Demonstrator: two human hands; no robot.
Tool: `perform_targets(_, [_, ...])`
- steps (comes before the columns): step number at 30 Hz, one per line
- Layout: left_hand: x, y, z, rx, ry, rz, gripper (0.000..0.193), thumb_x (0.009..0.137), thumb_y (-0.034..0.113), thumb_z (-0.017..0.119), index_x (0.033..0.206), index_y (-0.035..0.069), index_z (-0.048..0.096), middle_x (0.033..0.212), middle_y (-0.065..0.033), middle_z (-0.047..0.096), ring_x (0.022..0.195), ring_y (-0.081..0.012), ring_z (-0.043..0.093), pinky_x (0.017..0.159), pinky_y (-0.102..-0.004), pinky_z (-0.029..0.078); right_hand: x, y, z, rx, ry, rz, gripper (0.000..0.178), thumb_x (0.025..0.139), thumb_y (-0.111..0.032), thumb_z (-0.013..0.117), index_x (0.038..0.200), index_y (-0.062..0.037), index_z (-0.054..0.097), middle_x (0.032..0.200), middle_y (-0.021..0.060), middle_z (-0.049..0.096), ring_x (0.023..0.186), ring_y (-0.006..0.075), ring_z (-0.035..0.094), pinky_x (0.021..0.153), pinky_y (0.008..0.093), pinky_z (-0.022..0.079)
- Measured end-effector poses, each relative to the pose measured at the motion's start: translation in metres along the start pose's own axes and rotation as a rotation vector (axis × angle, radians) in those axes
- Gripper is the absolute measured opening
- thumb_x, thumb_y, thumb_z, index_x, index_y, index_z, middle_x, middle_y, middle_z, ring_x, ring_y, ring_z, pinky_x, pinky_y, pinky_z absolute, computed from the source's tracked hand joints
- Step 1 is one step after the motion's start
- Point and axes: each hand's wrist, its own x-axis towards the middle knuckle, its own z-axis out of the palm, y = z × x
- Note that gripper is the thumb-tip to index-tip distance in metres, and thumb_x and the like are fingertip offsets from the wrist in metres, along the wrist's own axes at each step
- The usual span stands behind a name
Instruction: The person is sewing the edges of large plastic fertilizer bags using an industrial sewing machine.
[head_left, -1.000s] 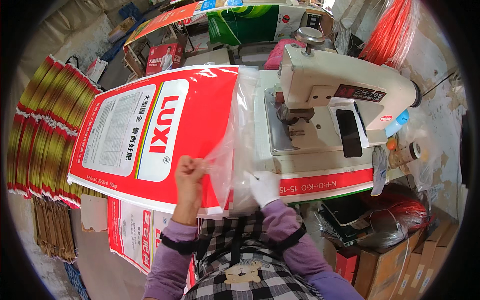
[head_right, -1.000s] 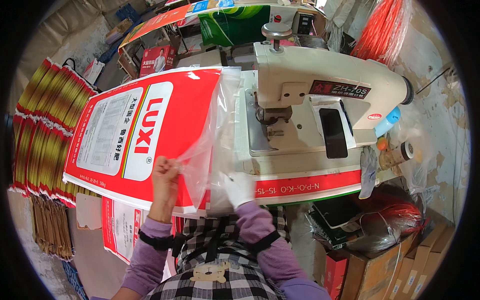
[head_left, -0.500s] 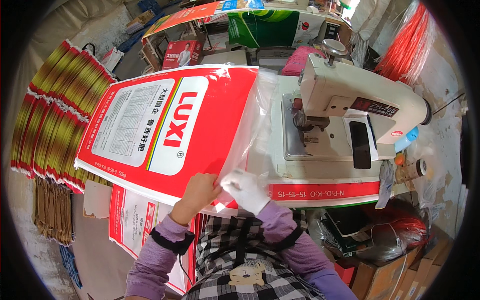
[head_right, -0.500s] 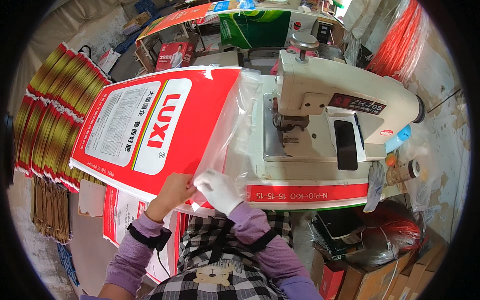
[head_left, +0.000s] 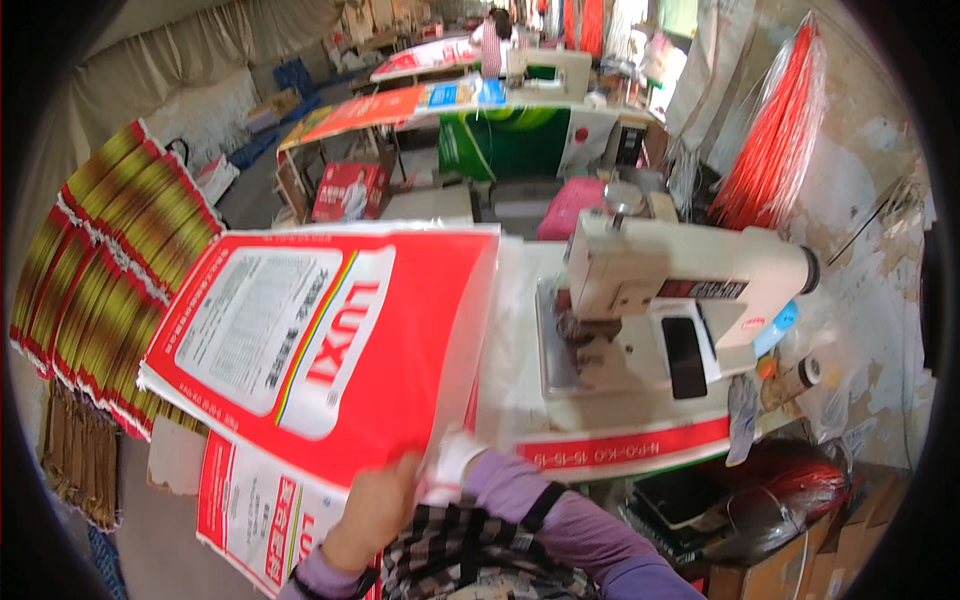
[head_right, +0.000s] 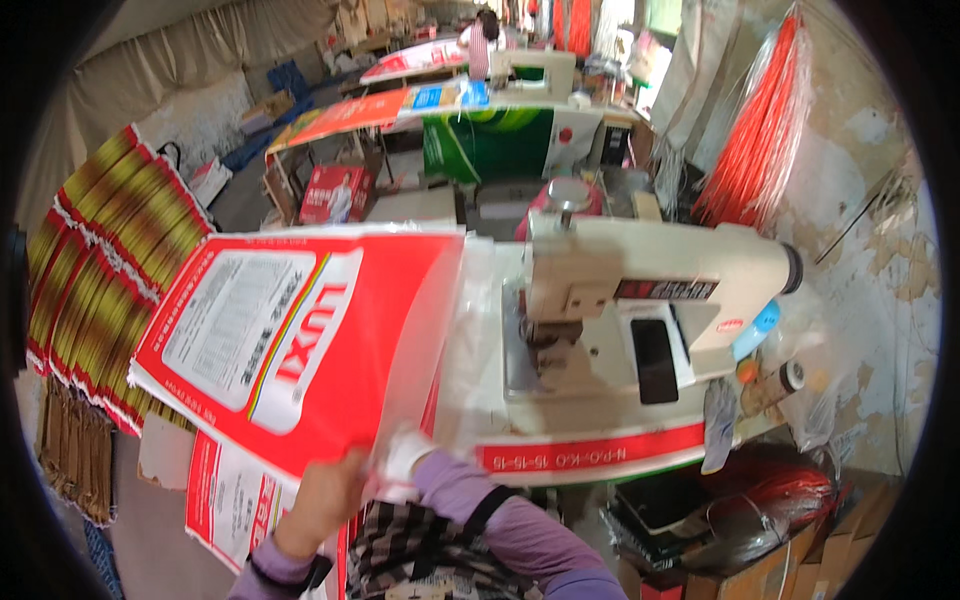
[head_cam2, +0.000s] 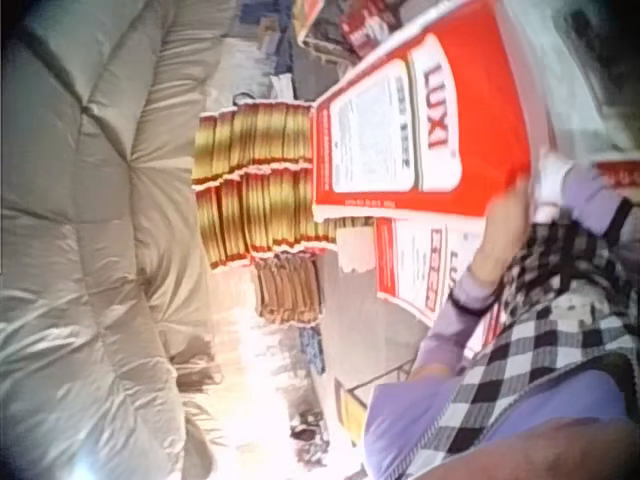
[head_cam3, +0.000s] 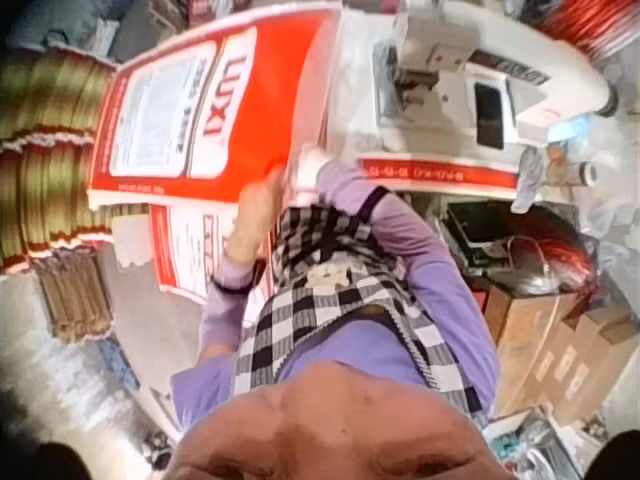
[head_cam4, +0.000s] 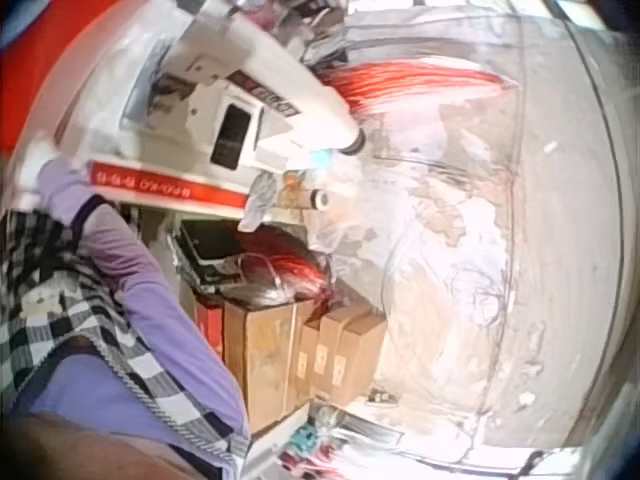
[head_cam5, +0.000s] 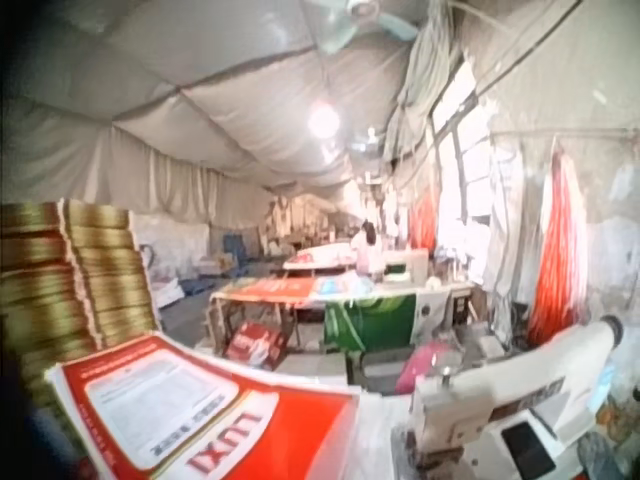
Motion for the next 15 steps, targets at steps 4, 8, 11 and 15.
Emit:
perform_targets(4, [-0.125,-0.038,-0.023,0.193,-0.153,-0.083,0.042,0.084,0.006,0.058,0.126,0.009,0.055,0.08,-0.0144,0.067,0.07,-0.0329,0.067,0.063,-0.0428,0.053,0.026,0.062,0.002,0.143,0.219,0.366,0.021,0.085,-0.019,0.052,0.084,-0.0093,0.07,0.08,0.0137,0.069,0.081,0.029,0.067,0.076,0.043,0.051])
perform_targets(8, [-0.181,-0.025,-0.062,0.231,0.086,-0.14,0.042,0.08,-0.006,0.058,0.117,0.012,0.065,0.071,-0.0147,0.061,0.058,-0.0288,0.061,0.052,-0.0393,0.048,-0.001,0.138,-0.011,1.034,1.176,0.802,0.034,0.084,-0.023,0.069,0.112,-0.004,0.063,0.103,0.0141,0.066,0.094,0.025,0.064,0.085,0.0367,0.05])
perform_targets(11, [-0.178,-0.023,-0.069,0.207,0.208,-0.23,0.035,0.081,-0.005,0.06,0.111,0.011,0.069,0.067,-0.0144,0.057,0.054,-0.0297,0.056,0.05,-0.0393,0.044,-0.029,0.114,-0.03,0.83,1.292,0.919,0.051,0.079,-0.019,0.075,0.124,-0.0042,0.057,0.119,0.0166,0.06,0.108,0.0255,0.059,0.094,0.0357,0.046])
perform_targets(15, [-0.179,-0.033,-0.07,0.159,0.303,-0.253,0.026,0.081,-0.004,0.062,0.103,0.007,0.07,0.065,-0.0143,0.054,0.053,-0.0287,0.053,0.05,-0.0384,0.043,-0.037,0.079,-0.059,0.299,1.455,0.894,0.071,0.072,-0.015,0.08,0.135,-0.0085,0.048,0.138,0.0171,0.043,0.118,0.0286,0.052,0.105,0.0394,0.037])
